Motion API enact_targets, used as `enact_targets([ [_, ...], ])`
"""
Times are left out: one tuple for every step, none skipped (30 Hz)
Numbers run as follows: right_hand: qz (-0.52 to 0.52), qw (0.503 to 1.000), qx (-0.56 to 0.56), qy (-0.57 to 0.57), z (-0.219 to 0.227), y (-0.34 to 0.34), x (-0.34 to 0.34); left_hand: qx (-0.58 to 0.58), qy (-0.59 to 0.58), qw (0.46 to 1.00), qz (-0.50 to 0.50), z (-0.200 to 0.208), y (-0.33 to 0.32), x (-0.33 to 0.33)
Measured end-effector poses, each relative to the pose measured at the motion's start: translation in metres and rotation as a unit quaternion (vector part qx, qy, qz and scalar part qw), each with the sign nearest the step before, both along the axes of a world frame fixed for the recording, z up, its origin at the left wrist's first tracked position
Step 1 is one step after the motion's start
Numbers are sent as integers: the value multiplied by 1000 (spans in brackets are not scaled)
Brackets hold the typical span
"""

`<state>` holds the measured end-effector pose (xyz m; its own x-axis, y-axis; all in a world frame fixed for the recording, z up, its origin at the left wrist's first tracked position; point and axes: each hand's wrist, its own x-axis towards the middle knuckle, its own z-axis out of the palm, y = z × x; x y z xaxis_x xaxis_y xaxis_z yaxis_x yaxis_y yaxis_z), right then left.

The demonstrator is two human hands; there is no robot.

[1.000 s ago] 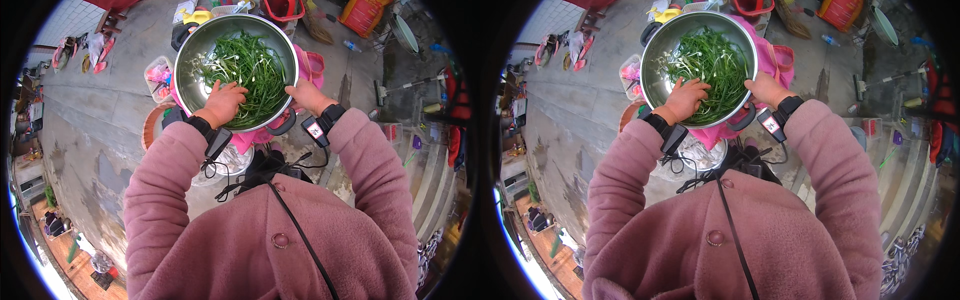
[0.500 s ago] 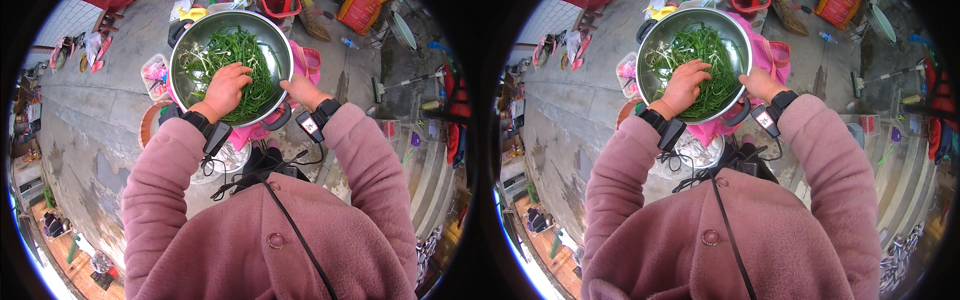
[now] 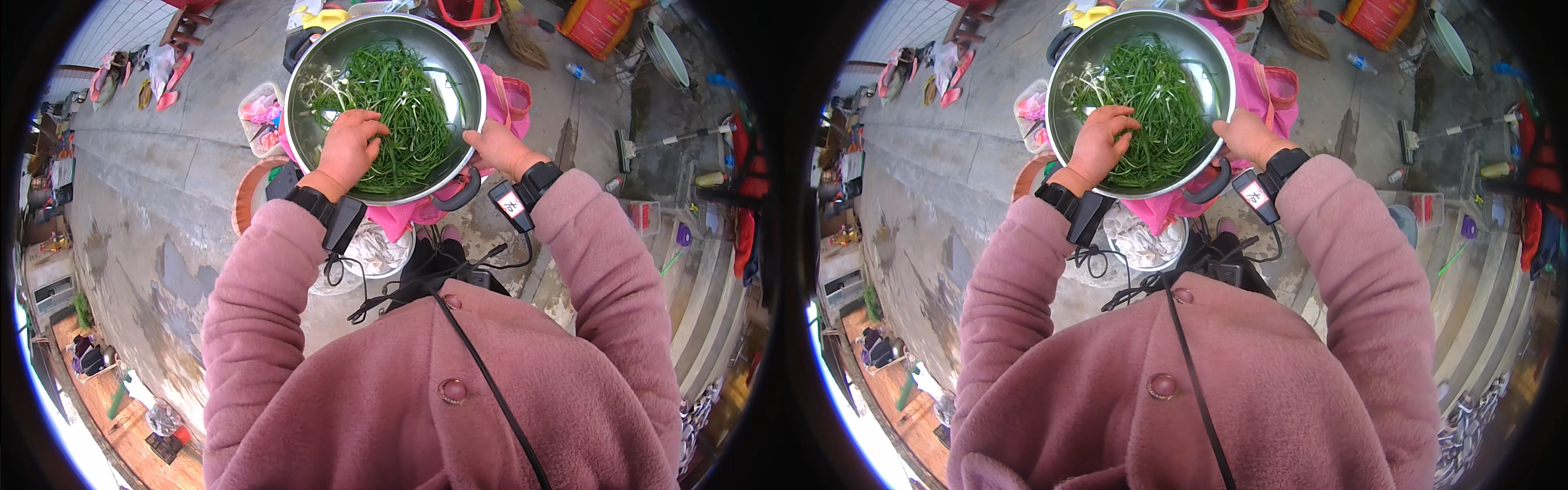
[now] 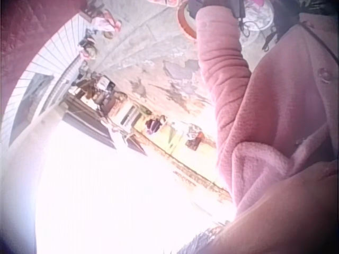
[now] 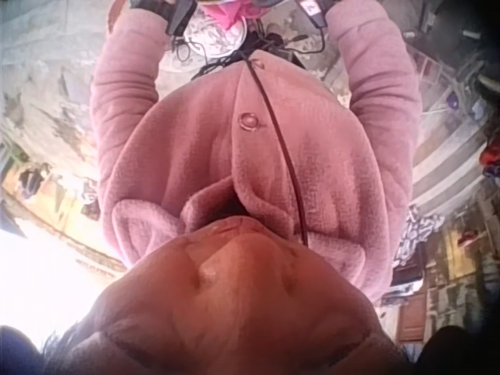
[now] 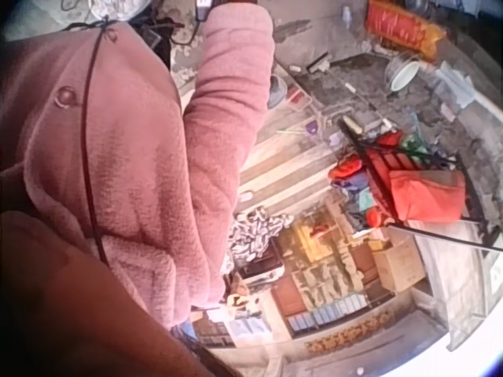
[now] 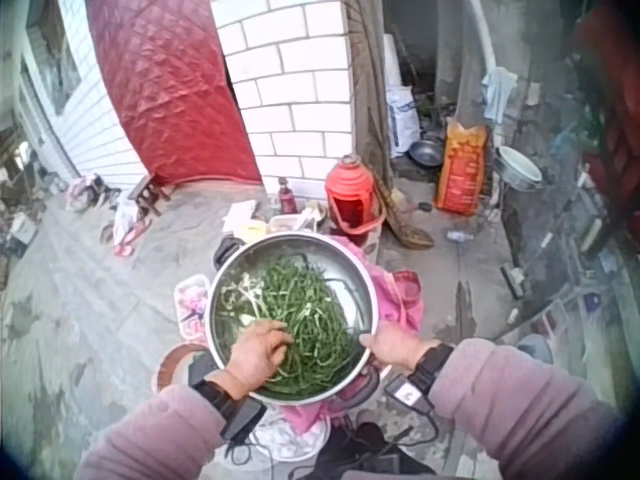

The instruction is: The person washes green leafy vegetables in a metal pot filled with water, repeatedly submerging and lifting them by hand. The person then pours out the water and carries the pot with the vegetables to another location.

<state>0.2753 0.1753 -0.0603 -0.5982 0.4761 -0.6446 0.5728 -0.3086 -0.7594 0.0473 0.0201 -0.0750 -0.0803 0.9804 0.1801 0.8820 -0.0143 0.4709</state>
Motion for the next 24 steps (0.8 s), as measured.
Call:
enact_targets([
  [3, 1000, -5, 5, 0, 0, 0, -3, -18, 1000, 16, 4, 0, 6],
  [2, 1000, -9, 6, 1, 0, 1, 9, -40, 999, 25, 8, 0, 12],
  [0, 1000, -14, 6, 1, 0, 1, 17, -38, 999, 25, 10, 3, 17],
  [5, 1000, -13, 7, 1, 0, 1, -3, -56, 998, 28, 11, 4, 22],
  [10, 1000, -12, 8, 0, 1, 0, -22, -75, 996, 31, 11, 6, 27],
  [13, 1000, -12, 8, -1, 1, 0, -42, -93, 994, 33, 10, 8, 30],
  [14, 1000, -15, 9, -2, 2, 1, -25, -93, 995, 33, 9, 9, 32],
  [13, 1000, -19, 8, -4, 2, 1, -37, -84, 994, 60, 7, 10, 32],
  [12, 1000, -22, 13, -6, 3, 2, -43, -76, 993, 82, 5, 11, 30],
  [11, 1000, -18, 15, -9, 3, 3, -53, -69, 991, 101, 2, 11, 28],
  [8, 1000, -14, 22, -11, 3, 3, -45, -60, 989, 123, 0, 10, 24],
  [5, 999, -14, 33, -13, 3, 4, -41, -53, 987, 143, -1, 7, 19],
  [11, 1000, -2, 27, -15, 4, 4, -39, -44, 984, 170, -3, 4, 16],
  [16, 1000, 6, 26, -16, 4, 5, -29, -74, 982, 172, -4, 0, 14],
  [17, 1000, 15, 18, -17, 4, 5, -21, -102, 978, 180, -4, -6, 13],
  [24, 999, 14, 22, -17, 5, 5, -12, -129, 974, 187, -5, -12, 14],
  [27, 999, 14, 17, -17, 6, 6, -32, -143, 967, 208, -4, -19, 15],
  [29, 999, 12, 13, -17, 6, 7, -28, -134, 967, 214, -4, -26, 16],
  [34, 999, 12, 15, -17, 7, 9, -24, -126, 967, 221, -3, -34, 18],
  [38, 999, 10, 17, -17, 7, 11, -18, -118, 966, 229, -1, -41, 20],
  [43, 999, 8, 19, -19, 7, 13, -28, -107, 966, 235, 1, -48, 21],
  [52, 998, 1, 37, -22, 7, 15, -44, -165, 951, 257, 3, -54, 24],
  [55, 998, 7, 31, -25, 8, 17, -59, -222, 933, 278, 5, -59, 27],
  [68, 996, 47, 22, -29, 8, 17, -82, -279, 907, 304, 8, -64, 30],
])
